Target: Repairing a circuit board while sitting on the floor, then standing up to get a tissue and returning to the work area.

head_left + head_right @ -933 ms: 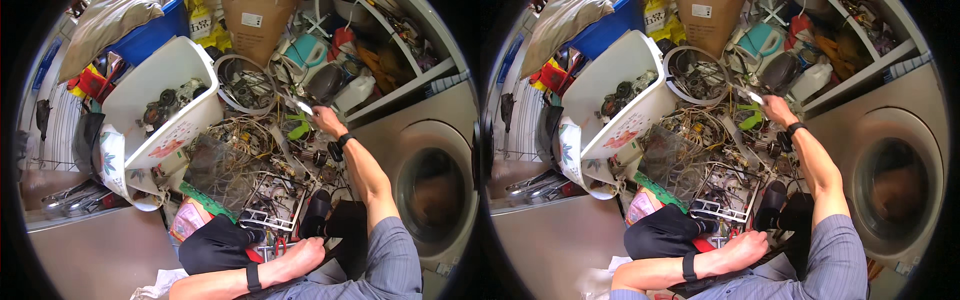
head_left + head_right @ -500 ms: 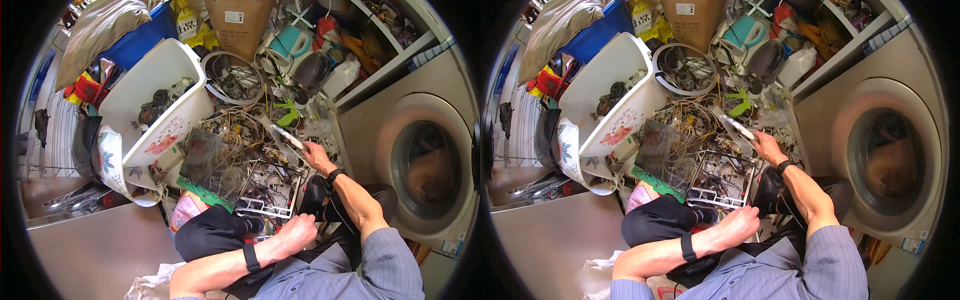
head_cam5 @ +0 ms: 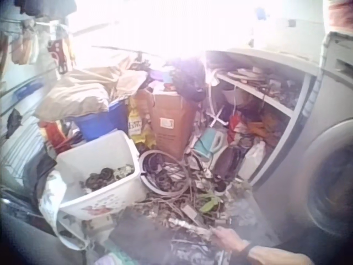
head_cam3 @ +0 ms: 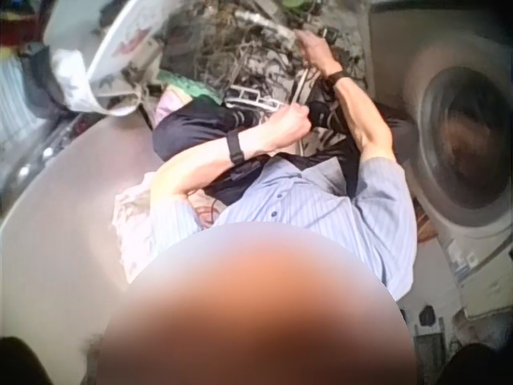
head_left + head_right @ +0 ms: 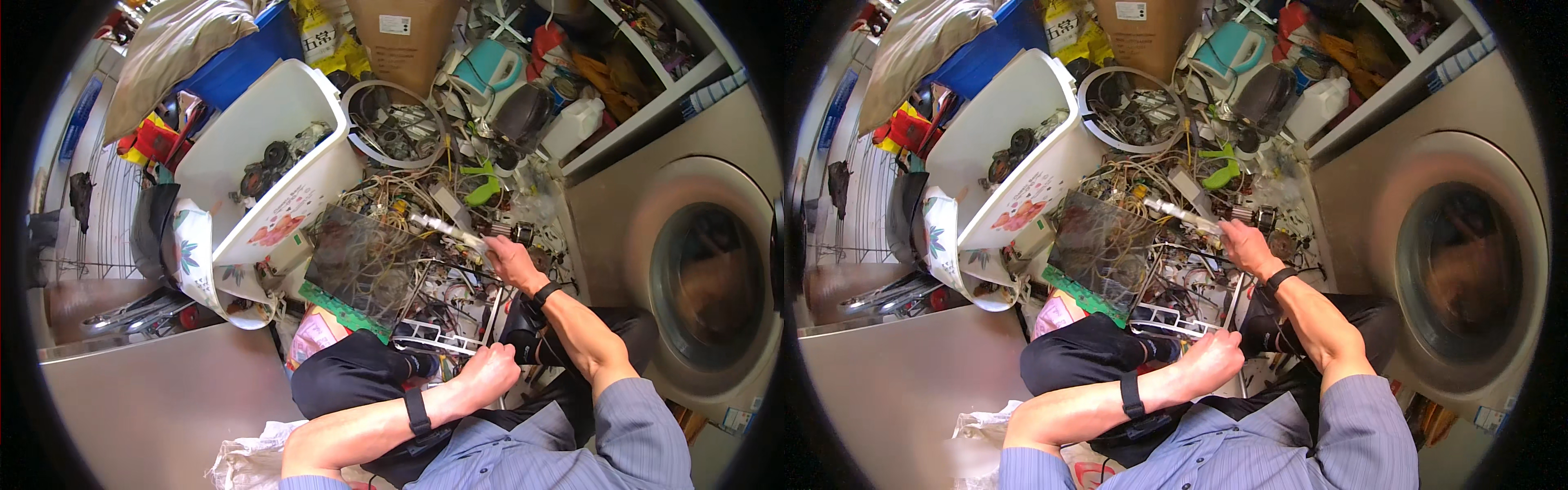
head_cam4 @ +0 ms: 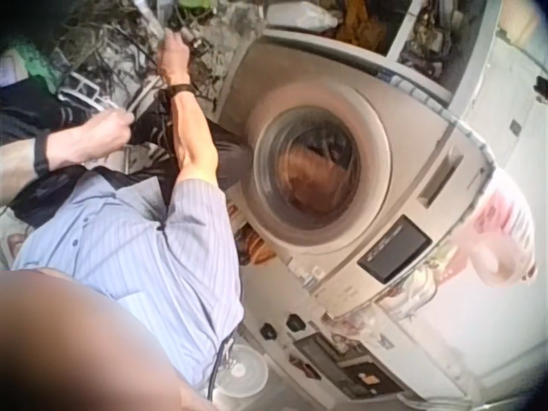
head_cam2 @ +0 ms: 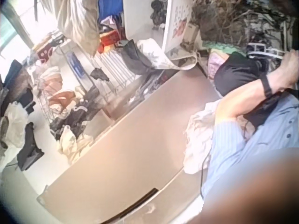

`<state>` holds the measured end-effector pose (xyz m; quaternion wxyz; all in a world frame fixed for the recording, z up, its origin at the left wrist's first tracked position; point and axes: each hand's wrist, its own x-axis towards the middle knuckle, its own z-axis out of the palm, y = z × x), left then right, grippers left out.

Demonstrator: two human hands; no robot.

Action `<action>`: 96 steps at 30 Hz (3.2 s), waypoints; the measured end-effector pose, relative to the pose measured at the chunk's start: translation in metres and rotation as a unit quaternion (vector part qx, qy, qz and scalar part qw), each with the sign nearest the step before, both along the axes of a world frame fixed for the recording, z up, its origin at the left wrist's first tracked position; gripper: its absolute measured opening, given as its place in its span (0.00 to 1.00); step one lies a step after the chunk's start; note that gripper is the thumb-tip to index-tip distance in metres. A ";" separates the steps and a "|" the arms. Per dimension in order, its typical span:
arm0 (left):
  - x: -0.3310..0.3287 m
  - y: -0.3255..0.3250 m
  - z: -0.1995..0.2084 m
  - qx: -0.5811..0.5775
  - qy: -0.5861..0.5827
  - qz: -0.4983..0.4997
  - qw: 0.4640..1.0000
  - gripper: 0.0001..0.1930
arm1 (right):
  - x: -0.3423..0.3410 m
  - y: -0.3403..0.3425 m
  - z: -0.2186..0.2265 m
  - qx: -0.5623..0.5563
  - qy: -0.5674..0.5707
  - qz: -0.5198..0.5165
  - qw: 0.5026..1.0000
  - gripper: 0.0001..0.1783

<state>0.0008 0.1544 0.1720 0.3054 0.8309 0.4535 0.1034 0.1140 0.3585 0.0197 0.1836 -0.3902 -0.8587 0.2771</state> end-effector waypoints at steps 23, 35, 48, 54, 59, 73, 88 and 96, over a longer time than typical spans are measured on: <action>-0.019 -0.007 0.009 -0.036 -0.069 0.031 0.997 0.05 | -0.164 0.056 -0.042 -0.103 -0.223 0.007 0.969 0.12; -0.014 -0.008 0.005 -0.040 -0.074 0.040 0.996 0.06 | -0.183 0.066 -0.060 -0.045 -0.274 0.012 0.961 0.10; -0.010 -0.006 0.008 -0.036 -0.071 0.019 0.997 0.05 | -0.169 0.082 -0.086 -0.036 -0.310 0.125 0.942 0.10; -0.006 -0.013 -0.005 -0.024 -0.063 -0.021 0.998 0.04 | -0.095 0.073 -0.051 -0.002 -0.209 0.173 0.963 0.15; -0.007 -0.020 -0.013 -0.016 -0.017 -0.062 0.998 0.05 | 0.000 0.040 0.025 -0.095 -0.208 0.170 0.959 0.11; 0.010 -0.038 -0.047 -0.075 0.081 -0.146 0.983 0.07 | 0.129 0.013 0.079 -0.073 -0.336 0.063 0.937 0.16; 0.013 -0.062 -0.060 -0.050 0.035 -0.088 0.994 0.11 | -0.135 -0.012 0.044 -0.039 -0.189 0.092 0.977 0.20; 0.008 -0.053 -0.039 0.003 0.010 -0.094 0.996 0.03 | -0.180 0.012 0.006 -0.123 -0.194 0.056 0.972 0.21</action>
